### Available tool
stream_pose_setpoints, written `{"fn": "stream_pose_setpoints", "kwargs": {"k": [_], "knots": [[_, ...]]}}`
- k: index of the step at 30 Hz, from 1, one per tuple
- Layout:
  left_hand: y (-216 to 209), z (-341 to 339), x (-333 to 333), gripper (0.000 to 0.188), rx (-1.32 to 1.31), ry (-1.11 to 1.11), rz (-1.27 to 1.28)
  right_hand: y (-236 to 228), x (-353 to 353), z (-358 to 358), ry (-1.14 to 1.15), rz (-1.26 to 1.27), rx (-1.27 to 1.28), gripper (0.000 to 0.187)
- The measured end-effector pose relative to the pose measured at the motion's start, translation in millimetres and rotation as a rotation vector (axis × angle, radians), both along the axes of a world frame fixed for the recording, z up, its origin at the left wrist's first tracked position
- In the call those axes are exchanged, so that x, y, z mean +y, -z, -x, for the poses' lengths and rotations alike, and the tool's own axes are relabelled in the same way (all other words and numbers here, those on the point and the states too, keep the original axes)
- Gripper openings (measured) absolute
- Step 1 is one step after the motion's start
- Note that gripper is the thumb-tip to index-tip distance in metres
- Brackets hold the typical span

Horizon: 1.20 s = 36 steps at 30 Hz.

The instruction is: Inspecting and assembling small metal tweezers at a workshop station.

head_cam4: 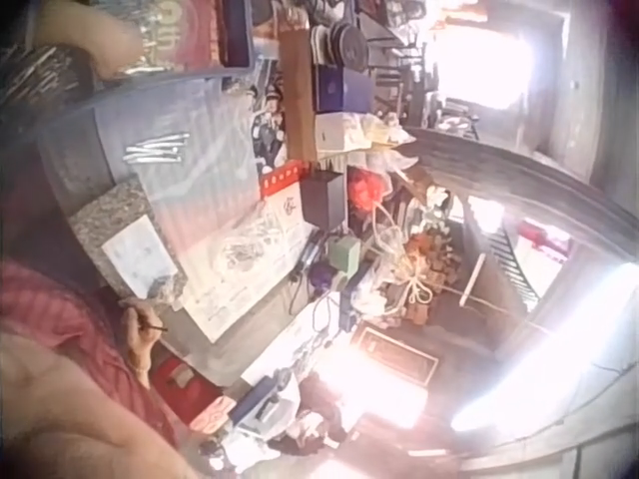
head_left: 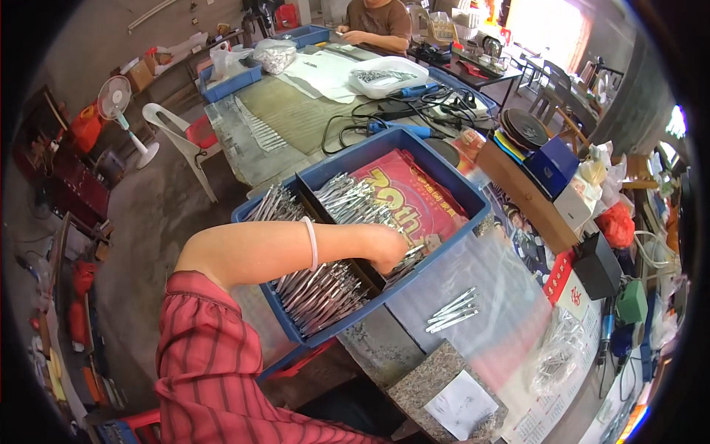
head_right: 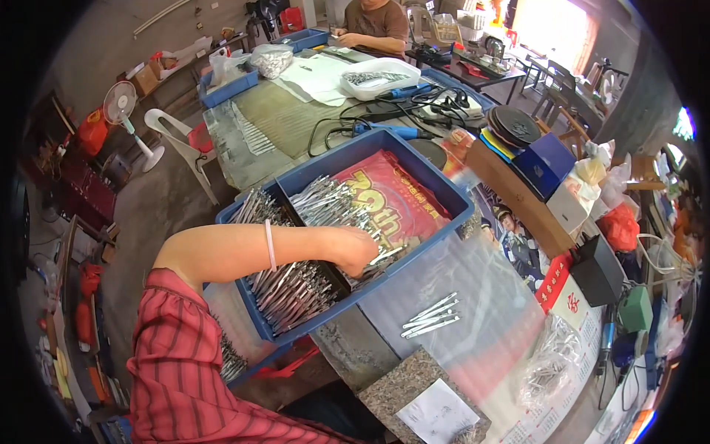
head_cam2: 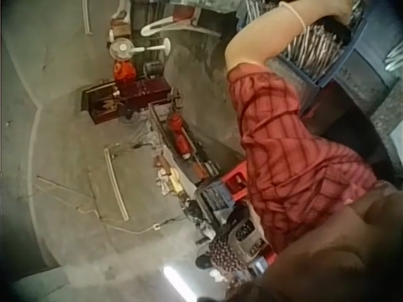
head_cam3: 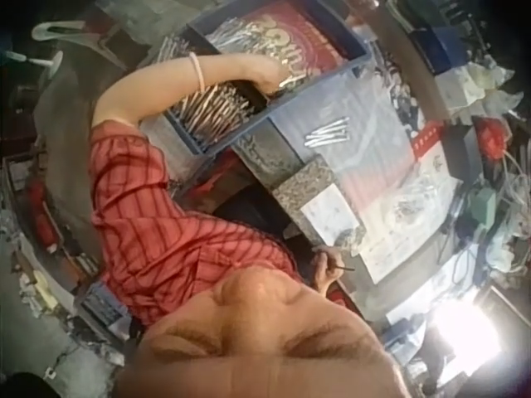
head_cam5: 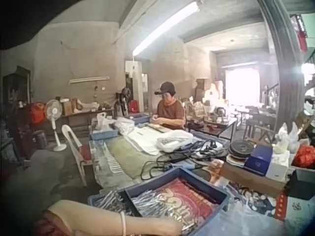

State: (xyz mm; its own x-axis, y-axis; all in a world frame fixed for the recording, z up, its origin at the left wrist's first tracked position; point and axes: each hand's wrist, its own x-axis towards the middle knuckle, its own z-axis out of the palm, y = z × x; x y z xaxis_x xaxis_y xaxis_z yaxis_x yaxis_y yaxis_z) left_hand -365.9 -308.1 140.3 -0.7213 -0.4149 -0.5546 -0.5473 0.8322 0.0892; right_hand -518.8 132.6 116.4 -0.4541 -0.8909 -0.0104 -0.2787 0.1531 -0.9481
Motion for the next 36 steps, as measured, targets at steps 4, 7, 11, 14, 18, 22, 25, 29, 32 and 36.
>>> {"fn": "stream_pose_setpoints", "kwargs": {"k": [4,7,11,14,18,22,25,29,32,36], "knots": [[8.8,1.3,-3.5,0.022,-0.084,0.073,0.006,-0.6,-0.9,-3.1,0.042,0.006,0.001,0.010],[2.2,-2.7,-2.3,0.023,-0.031,-0.003,-0.004,0.0,-0.1,-4.8,0.055,0.009,0.043,0.011],[3.1,-25.8,-7.9,0.026,0.190,-0.103,-0.001,-6.3,-2.0,-5.1,0.027,0.010,0.028,0.011],[-2.2,-40.3,-10.4,0.021,0.283,-0.189,0.028,-8.8,-2.5,-4.5,0.016,0.041,0.028,0.010],[-54.4,-12.4,6.4,0.020,0.647,-0.320,0.004,-7.9,-3.4,4.9,0.005,0.227,0.108,0.010],[-111.4,10.5,62.1,0.013,0.941,-0.320,-0.219,9.7,10.3,12.2,-0.024,0.063,0.102,0.004],[-118.7,31.2,124.7,0.010,0.928,-0.254,-0.345,-2.3,15.6,23.0,-0.056,-0.017,-0.188,0.005],[-106.7,37.0,204.1,0.016,0.887,-0.213,-0.668,-50.4,33.1,64.6,0.121,0.041,-0.128,0.010],[-79.0,7.7,234.6,0.013,0.854,-0.325,-1.015,-63.3,12.0,109.0,0.288,0.028,0.082,0.009],[-46.1,-13.1,269.4,0.009,0.910,-0.569,-1.466,-34.0,-35.0,177.8,0.164,-0.008,0.628,0.012]]}}
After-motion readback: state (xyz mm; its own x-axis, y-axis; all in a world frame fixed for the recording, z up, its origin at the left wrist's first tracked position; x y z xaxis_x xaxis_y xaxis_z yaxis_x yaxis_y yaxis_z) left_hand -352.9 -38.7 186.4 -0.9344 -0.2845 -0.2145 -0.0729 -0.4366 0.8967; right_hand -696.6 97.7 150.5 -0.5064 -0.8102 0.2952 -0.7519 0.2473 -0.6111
